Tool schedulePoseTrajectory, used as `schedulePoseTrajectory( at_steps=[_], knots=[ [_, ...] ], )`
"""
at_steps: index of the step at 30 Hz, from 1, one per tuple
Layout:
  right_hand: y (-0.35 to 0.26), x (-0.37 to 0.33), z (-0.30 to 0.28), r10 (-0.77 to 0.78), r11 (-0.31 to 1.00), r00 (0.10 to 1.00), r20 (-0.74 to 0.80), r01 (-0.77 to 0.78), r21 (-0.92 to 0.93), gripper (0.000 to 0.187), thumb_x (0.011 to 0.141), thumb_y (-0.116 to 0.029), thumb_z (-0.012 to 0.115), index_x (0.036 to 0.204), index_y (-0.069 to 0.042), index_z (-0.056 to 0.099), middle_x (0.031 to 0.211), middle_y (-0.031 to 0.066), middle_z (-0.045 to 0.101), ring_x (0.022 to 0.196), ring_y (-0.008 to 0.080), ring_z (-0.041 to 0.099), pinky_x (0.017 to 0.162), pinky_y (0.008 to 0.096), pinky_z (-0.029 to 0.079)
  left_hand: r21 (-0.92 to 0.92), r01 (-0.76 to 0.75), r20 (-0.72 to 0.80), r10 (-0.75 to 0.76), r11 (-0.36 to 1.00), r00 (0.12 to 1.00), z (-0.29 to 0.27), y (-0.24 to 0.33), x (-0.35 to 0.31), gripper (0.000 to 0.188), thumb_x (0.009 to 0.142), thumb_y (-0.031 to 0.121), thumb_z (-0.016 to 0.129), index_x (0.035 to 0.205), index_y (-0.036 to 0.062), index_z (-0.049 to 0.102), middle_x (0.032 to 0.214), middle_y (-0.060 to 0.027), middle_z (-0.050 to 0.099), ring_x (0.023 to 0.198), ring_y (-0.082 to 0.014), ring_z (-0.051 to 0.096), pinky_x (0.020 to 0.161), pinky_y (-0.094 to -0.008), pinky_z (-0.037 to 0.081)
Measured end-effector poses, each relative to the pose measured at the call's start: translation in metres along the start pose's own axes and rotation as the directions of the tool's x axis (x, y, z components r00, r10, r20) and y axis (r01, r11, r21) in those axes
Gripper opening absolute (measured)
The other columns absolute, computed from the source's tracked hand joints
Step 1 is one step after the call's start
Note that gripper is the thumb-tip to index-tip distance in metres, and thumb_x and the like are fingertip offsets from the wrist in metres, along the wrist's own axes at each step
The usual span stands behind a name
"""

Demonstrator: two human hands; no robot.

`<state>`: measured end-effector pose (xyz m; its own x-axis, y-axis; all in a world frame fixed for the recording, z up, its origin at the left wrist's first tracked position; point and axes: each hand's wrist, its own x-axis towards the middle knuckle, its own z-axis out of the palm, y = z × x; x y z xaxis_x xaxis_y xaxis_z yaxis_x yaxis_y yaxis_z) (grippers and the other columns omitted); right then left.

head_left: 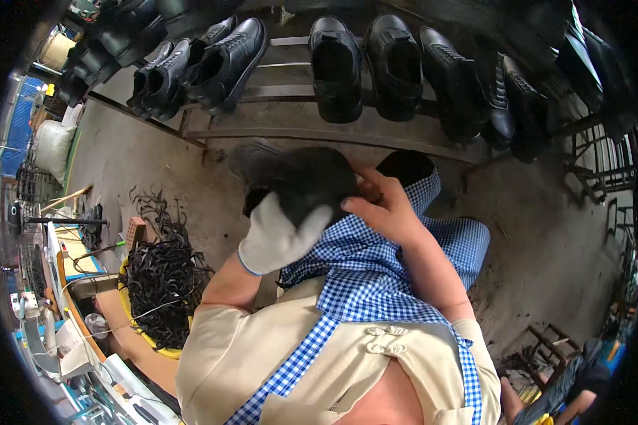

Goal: The person picks up black shoes from a metal rack and uses a small metal tool to scrape and clean the soles and edges. They handle the shoes one at a time, turning them over to access different areas, and place them back on the rack after cleaning.

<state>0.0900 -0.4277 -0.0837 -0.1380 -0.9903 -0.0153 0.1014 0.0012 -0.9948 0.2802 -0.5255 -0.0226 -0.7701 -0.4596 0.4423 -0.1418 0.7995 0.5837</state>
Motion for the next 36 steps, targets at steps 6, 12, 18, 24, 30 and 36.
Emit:
schedulePoseTrajectory(
  at_steps=[6,12,18,24,30,36],
  knots=[
    [0.071,-0.004,-0.001,0.356,0.733,0.933,0.057,-0.317,0.602,0.039,0.096,-0.026,0.056,0.127,-0.002,0.053,0.108,0.0077,0.066,0.088,0.0170,0.065,0.080,0.0326,0.054,0.354,-0.238,0.560,-0.001,0.904,0.829,0.076,-0.015,-0.027,0.038,0.084,0.033,0.059,0.112,0.0074,0.064,0.115,-0.0187,0.061,0.102,-0.0307,0.061,0.084,-0.0426,0.051],
    [0.118,-0.026,-0.032,0.321,0.588,0.941,0.104,-0.284,0.758,0.057,0.096,-0.044,0.043,0.136,-0.004,0.047,0.128,0.0169,0.058,0.114,0.0305,0.059,0.097,0.0414,0.049,-0.308,-0.169,0.417,0.292,0.936,0.861,-0.004,0.031,0.019,0.038,0.082,0.018,0.070,0.115,0.0028,0.059,0.125,-0.0154,0.056,0.110,-0.0348,0.058,0.088,-0.0399,0.050],
    [0.156,-0.065,-0.061,0.345,0.679,0.931,0.118,-0.334,0.654,0.069,0.087,-0.054,0.056,0.132,-0.001,0.052,0.125,0.0162,0.060,0.111,0.0300,0.061,0.095,0.0407,0.050,-0.272,0.027,-0.391,-0.136,0.962,0.910,-0.002,-0.001,0.031,0.085,0.073,0.011,0.080,0.140,-0.0070,0.030,0.131,-0.0243,0.049,0.116,-0.0317,0.055,0.097,-0.0395,0.047],
    [0.193,-0.064,-0.048,0.364,0.578,0.915,0.174,-0.368,0.728,0.055,0.097,-0.045,0.046,0.135,-0.005,0.050,0.126,0.0142,0.060,0.107,0.0279,0.064,0.095,0.0397,0.051,-0.502,0.206,-0.173,-0.331,0.840,0.928,0.008,-0.011,0.040,0.084,0.073,0.007,0.079,0.141,-0.0053,0.031,0.129,-0.0195,0.052,0.113,-0.0254,0.057,0.096,-0.0334,0.048],
    [0.097,-0.055,-0.030,0.533,0.544,0.844,0.059,-0.395,0.740,0.061,0.097,-0.055,0.039,0.130,-0.006,0.052,0.124,0.0171,0.060,0.096,0.0254,0.066,0.080,0.0371,0.056,-0.409,0.449,-0.067,-0.517,0.794,0.853,-0.047,-0.057,0.014,0.051,0.077,-0.002,0.070,0.125,0.0021,0.053,0.112,-0.0080,0.062,0.100,-0.0171,0.060,0.090,-0.0288,0.048],
    [0.051,-0.018,-0.032,0.014,0.663,0.989,0.148,-0.120,0.739,0.054,0.096,-0.048,0.047,0.117,0.001,0.051,0.087,0.0197,0.063,0.037,0.0091,0.043,0.033,0.0190,0.030,-0.923,0.275,0.045,-0.634,0.270,0.772,-0.066,-0.142,-0.037,0.055,0.082,0.020,0.071,0.130,0.0019,0.050,0.124,-0.0105,0.058,0.113,-0.0237,0.056,0.099,-0.0390,0.044]
  ],
)
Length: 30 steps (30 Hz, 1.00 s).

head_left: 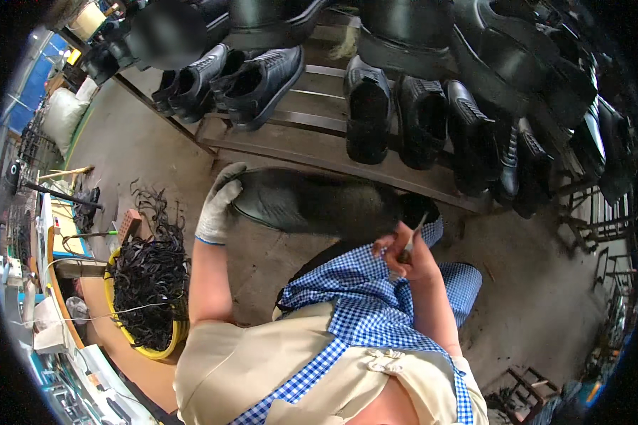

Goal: The person picks up black shoes from a metal rack and uses a small metal tool to scrape and clean the soles and edges. They handle the shoes one at a time, turning them over to access different areas, and place them back on the rack after cleaning.

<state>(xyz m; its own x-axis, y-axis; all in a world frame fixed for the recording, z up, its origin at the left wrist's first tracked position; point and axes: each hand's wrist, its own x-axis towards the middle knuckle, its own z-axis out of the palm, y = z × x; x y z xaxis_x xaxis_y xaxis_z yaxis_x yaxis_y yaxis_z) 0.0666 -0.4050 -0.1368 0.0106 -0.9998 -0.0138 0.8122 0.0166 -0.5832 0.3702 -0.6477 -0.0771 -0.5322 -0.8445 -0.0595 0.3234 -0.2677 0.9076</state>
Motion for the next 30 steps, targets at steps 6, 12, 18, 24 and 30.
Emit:
schedulePoseTrajectory(
  at_steps=[6,12,18,24,30],
  knots=[
    [-0.003,0.018,0.010,0.092,0.984,0.991,0.102,-0.075,-0.164,0.061,0.094,-0.042,0.054,0.134,0.003,0.042,0.091,0.0204,0.064,0.040,0.0071,0.043,0.033,0.0182,0.031,-0.198,-0.186,-0.348,0.109,0.962,0.931,0.033,-0.021,0.009,0.051,0.086,0.022,0.068,0.129,0.0048,0.048,0.122,-0.0110,0.057,0.113,-0.0254,0.055,0.099,-0.0422,0.045],
    [0.009,0.013,0.008,0.120,0.977,0.993,-0.004,-0.119,-0.180,0.047,0.095,-0.032,0.054,0.126,0.003,0.051,0.087,0.0152,0.064,0.041,0.0064,0.042,0.036,0.0180,0.033,-0.233,-0.096,-0.360,0.006,0.968,0.933,0.074,-0.060,0.077,0.046,0.081,0.015,0.071,0.120,0.0075,0.047,0.111,-0.0102,0.056,0.101,-0.0249,0.058,0.081,-0.0397,0.054],
    [0.006,0.005,-0.002,0.065,0.980,0.993,-0.099,-0.082,-0.181,0.045,0.097,-0.034,0.051,0.123,0.003,0.053,0.082,0.0124,0.063,0.043,0.0062,0.042,0.036,0.0186,0.032,0.381,-0.528,-0.320,0.644,0.759,0.695,0.063,-0.067,0.118,0.041,0.081,0.013,0.076,0.114,0.0047,0.053,0.105,-0.0046,0.057,0.092,-0.0155,0.054,0.080,-0.0289,0.046],
    [0.006,0.012,-0.005,0.067,0.973,0.984,-0.165,-0.101,-0.206,0.042,0.097,-0.033,0.050,0.120,0.002,0.055,0.078,0.0100,0.060,0.045,0.0058,0.043,0.040,0.0184,0.034,0.930,-0.326,0.341,0.732,-0.170,0.590,0.027,0.046,0.128,0.038,0.080,0.022,0.070,0.115,0.0088,0.061,0.121,-0.0169,0.055,0.115,-0.0380,0.050,0.096,-0.0450,0.043],
    [0.013,0.028,0.002,0.146,0.906,0.960,-0.241,-0.228,-0.358,0.032,0.096,-0.021,0.055,0.119,0.001,0.056,0.078,0.0082,0.060,0.045,0.0050,0.042,0.039,0.0190,0.033,0.769,-0.334,0.464,0.118,-0.545,0.878,0.054,0.078,0.094,0.030,0.083,0.033,0.068,0.098,0.0065,0.068,0.099,-0.0101,0.066,0.108,-0.0353,0.057,0.092,-0.0374,0.047]
  ],
)
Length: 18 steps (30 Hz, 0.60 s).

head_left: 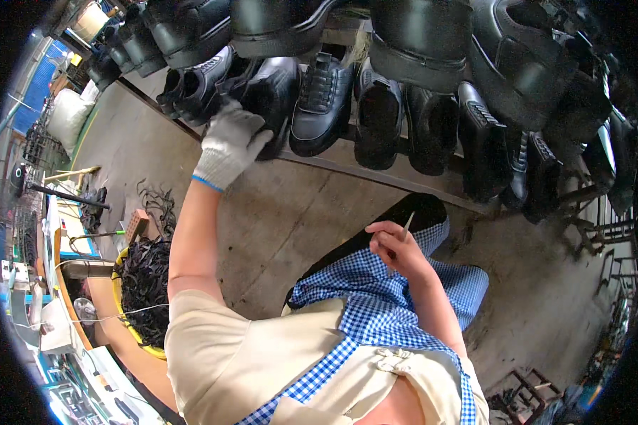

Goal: The person picks up black shoes from a metal rack and uses a small metal tool to scrape and clean the soles and edges. They handle the shoes one at a time, turning them over to access different areas, and place them back on the rack after cleaning.

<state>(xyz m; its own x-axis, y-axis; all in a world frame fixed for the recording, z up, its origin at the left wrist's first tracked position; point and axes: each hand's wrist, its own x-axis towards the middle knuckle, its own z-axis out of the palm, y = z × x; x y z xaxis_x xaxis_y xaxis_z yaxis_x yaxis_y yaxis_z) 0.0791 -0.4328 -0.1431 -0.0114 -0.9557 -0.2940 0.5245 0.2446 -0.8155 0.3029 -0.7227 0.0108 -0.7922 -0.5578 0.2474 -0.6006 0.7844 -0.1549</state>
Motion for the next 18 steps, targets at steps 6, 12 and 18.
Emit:
schedulePoseTrajectory(
  at_steps=[6,12,18],
  knots=[
    [-0.024,0.005,0.042,-0.146,0.928,0.973,0.180,0.198,-0.317,0.058,0.085,-0.015,0.072,0.136,-0.006,0.045,0.093,0.0034,0.062,0.063,0.0033,0.050,0.048,0.0182,0.039,-0.922,0.302,0.151,-0.493,0.242,0.857,-0.048,0.063,-0.060,0.031,0.088,0.027,0.064,0.105,0.0017,0.068,0.095,-0.0138,0.069,0.090,-0.0248,0.066,0.080,-0.0320,0.051],
    [-0.039,0.004,0.081,-0.301,0.827,0.925,0.233,0.374,-0.419,0.083,0.082,-0.014,0.074,0.149,-0.008,0.025,0.105,0.0077,0.064,0.071,0.0103,0.060,0.056,0.0213,0.047,-0.910,0.260,0.396,-0.485,-0.323,0.780,-0.057,0.097,-0.086,0.036,0.085,0.023,0.066,0.111,-0.0022,0.063,0.099,-0.0110,0.068,0.090,-0.0205,0.066,0.079,-0.0322,0.052],
    [-0.040,-0.004,0.046,-0.095,0.994,0.954,0.283,0.108,-0.032,0.071,0.092,-0.032,0.061,0.148,-0.009,0.023,0.103,0.0129,0.068,0.063,0.0132,0.063,0.054,0.0235,0.049,-0.892,0.238,0.154,-0.235,0.385,0.960,-0.037,0.130,-0.109,0.031,0.085,0.026,0.065,0.103,0.0000,0.063,0.098,-0.0135,0.068,0.085,-0.0255,0.067,0.074,-0.0362,0.054]
  ],
)
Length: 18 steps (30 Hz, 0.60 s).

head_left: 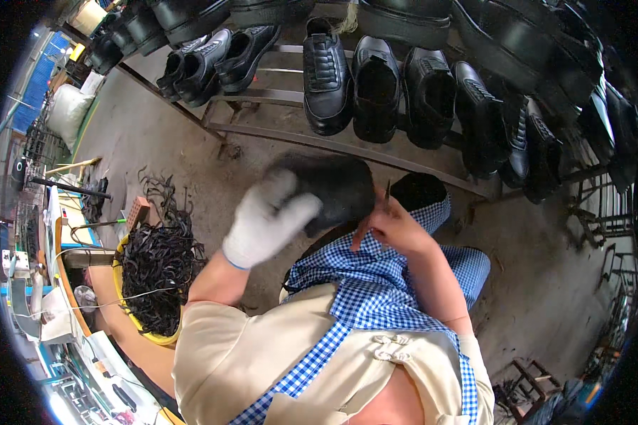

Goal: The person picks up black shoes from a metal rack and uses a small metal tool to scrape and clean the soles and edges. They handle the shoes one at a time, turning them over to access different areas, and place them back on the rack after cleaning.

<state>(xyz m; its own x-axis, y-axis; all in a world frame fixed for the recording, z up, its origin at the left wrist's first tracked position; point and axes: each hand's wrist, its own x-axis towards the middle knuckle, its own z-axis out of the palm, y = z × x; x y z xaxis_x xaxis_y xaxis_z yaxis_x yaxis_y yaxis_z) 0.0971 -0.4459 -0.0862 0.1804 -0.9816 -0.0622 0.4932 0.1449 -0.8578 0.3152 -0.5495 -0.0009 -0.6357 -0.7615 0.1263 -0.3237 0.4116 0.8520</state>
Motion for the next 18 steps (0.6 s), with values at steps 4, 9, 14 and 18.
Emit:
schedulePoseTrajectory(
  at_steps=[4,9,14,18],
  knots=[
    [0.056,-0.012,-0.046,0.268,0.955,0.945,-0.189,-0.235,0.182,0.053,0.097,-0.046,0.045,0.133,-0.008,0.043,0.095,0.0146,0.070,0.067,0.0164,0.065,0.054,0.0280,0.052,0.413,-0.626,0.617,0.302,0.661,0.726,0.044,0.012,-0.003,0.025,0.086,0.032,0.061,0.091,0.0072,0.060,0.090,-0.0125,0.065,0.069,-0.0345,0.064,0.062,-0.0419,0.053],
    [0.080,-0.036,-0.053,0.249,0.859,0.933,-0.259,-0.089,0.504,0.066,0.091,-0.054,0.051,0.136,-0.007,0.046,0.129,0.0157,0.057,0.114,0.0281,0.058,0.097,0.0428,0.047,-0.154,-0.598,0.489,0.587,0.786,0.646,0.041,0.022,-0.002,0.026,0.085,0.018,0.066,0.109,0.0071,0.062,0.111,-0.0122,0.064,0.081,-0.0299,0.068,0.070,-0.0390,0.055],
    [0.090,-0.053,-0.062,0.202,0.825,0.942,-0.267,-0.017,0.565,0.080,0.084,-0.064,0.050,0.144,-0.012,0.039,0.143,0.0162,0.045,0.128,0.0371,0.047,0.108,0.0489,0.038,0.091,-0.485,-0.406,0.477,0.870,0.780,0.012,-0.005,0.009,0.063,0.077,0.016,0.078,0.129,-0.0017,0.048,0.130,-0.0189,0.053,0.117,-0.0285,0.056,0.095,-0.0382,0.048],
    [0.113,-0.052,-0.076,0.010,0.443,1.000,-0.027,0.020,0.896,0.073,0.089,-0.061,0.041,0.143,-0.012,0.039,0.143,0.0178,0.043,0.124,0.0410,0.047,0.098,0.0561,0.043,-0.305,-0.324,-0.328,0.221,0.896,0.919,0.009,-0.018,0.016,0.085,0.072,0.016,0.082,0.140,-0.0024,0.035,0.134,-0.0176,0.047,0.126,-0.0274,0.047,0.105,-0.0387,0.039]
  ],
)
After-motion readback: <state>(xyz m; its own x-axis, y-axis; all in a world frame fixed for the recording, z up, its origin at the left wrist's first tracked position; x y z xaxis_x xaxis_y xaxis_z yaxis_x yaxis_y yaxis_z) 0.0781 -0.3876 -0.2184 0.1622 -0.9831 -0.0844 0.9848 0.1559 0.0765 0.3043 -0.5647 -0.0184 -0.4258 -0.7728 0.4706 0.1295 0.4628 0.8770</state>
